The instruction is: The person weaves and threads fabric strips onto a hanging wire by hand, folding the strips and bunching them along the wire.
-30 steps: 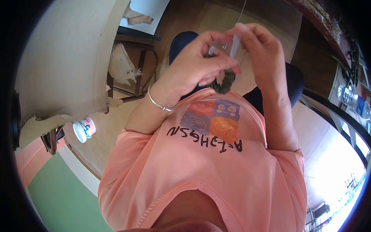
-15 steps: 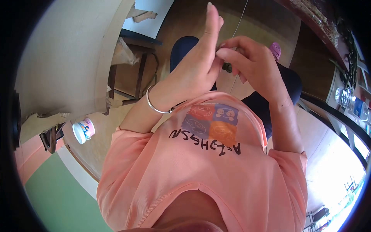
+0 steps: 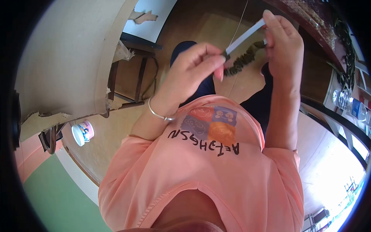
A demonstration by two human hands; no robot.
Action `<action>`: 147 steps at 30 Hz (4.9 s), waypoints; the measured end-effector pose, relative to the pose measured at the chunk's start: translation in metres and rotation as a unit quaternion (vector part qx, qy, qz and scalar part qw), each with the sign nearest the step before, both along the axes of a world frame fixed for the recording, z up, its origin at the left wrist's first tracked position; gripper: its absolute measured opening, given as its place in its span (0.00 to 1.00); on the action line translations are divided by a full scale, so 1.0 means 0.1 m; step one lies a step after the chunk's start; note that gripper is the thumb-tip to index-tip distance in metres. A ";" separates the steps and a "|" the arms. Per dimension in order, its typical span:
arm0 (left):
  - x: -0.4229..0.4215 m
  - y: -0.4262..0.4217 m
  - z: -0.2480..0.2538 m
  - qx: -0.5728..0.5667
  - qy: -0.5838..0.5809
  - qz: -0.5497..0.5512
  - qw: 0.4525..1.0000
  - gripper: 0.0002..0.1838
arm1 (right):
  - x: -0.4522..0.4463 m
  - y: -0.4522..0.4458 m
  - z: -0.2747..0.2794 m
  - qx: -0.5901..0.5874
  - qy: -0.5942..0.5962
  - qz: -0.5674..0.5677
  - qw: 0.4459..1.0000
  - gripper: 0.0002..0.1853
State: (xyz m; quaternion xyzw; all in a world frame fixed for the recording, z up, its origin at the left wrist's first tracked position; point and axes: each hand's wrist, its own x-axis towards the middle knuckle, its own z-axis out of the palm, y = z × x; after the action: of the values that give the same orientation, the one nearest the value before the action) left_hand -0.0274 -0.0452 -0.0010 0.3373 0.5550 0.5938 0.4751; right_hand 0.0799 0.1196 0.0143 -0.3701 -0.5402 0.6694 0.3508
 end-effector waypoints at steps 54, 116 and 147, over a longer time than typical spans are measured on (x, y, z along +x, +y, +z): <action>0.03 0.03 0.11 -0.109 0.099 -0.121 0.982 0.11 | 0.16 -0.45 -0.11 -0.167 -0.101 0.180 0.964 0.10; -0.54 0.98 -0.34 -0.095 -0.102 -0.022 0.990 0.09 | 1.64 4.07 -0.31 0.260 -0.547 -0.143 0.783 0.19; -0.49 0.78 -0.12 -0.045 -0.093 -0.016 0.994 0.09 | 0.85 2.30 0.11 0.343 -0.320 -0.113 0.876 0.07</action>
State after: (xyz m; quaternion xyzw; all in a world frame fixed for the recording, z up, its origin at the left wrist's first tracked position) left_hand -0.0759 0.0323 -0.0131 0.2676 0.5291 0.5890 0.5491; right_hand 0.1649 0.3495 0.0255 -0.4791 -0.7731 0.2432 0.3371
